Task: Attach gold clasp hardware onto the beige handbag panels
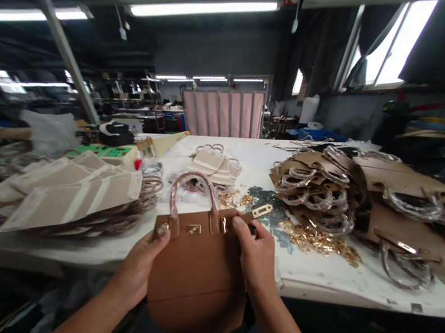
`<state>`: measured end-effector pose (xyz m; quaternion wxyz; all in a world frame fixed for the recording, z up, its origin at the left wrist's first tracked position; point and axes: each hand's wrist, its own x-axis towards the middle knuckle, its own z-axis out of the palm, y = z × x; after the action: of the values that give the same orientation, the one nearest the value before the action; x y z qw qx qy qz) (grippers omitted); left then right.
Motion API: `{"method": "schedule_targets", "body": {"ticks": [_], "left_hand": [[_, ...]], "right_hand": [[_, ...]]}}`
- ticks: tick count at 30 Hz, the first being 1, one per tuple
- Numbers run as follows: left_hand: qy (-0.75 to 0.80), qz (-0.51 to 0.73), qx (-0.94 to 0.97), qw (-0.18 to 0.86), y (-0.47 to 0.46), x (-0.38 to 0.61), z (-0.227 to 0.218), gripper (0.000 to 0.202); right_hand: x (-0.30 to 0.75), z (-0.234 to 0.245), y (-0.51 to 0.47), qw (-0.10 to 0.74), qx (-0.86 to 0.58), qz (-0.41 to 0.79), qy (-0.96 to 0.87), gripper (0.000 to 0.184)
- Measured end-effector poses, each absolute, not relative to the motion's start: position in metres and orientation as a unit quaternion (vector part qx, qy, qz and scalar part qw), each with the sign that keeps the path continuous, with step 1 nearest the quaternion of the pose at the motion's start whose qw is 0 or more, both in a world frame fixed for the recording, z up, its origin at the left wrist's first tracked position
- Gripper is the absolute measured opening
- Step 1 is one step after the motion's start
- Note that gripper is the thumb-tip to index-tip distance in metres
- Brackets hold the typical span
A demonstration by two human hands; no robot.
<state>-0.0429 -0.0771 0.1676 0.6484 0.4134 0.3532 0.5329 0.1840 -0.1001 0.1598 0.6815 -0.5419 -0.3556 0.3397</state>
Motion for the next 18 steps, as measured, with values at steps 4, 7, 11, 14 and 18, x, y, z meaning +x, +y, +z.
{"method": "schedule_targets", "body": {"ticks": [4,7,11,14,18], "left_hand": [[0.326,0.524,0.352,0.703,-0.072,-0.039,0.156,0.055],[0.290,0.456,0.280,0.794,-0.067,-0.039,0.151,0.058],[0.255,0.415,0.225,0.844,-0.054,-0.043,0.136,0.059],[0.272,0.406,0.202,0.849,-0.044,-0.044,0.122,0.061],[0.320,0.398,0.200,0.836,-0.040,-0.051,0.102,0.066]], "right_hand": [[0.190,0.130,-0.088,0.699,-0.529,0.375,-0.300,0.041],[0.192,0.116,-0.082,0.701,-0.535,0.375,-0.285,0.040],[0.191,0.102,-0.075,0.697,-0.542,0.379,-0.277,0.039],[0.190,0.091,-0.071,0.699,-0.525,0.413,-0.256,0.042],[0.189,0.079,-0.071,0.678,-0.511,0.476,-0.229,0.040]]}}
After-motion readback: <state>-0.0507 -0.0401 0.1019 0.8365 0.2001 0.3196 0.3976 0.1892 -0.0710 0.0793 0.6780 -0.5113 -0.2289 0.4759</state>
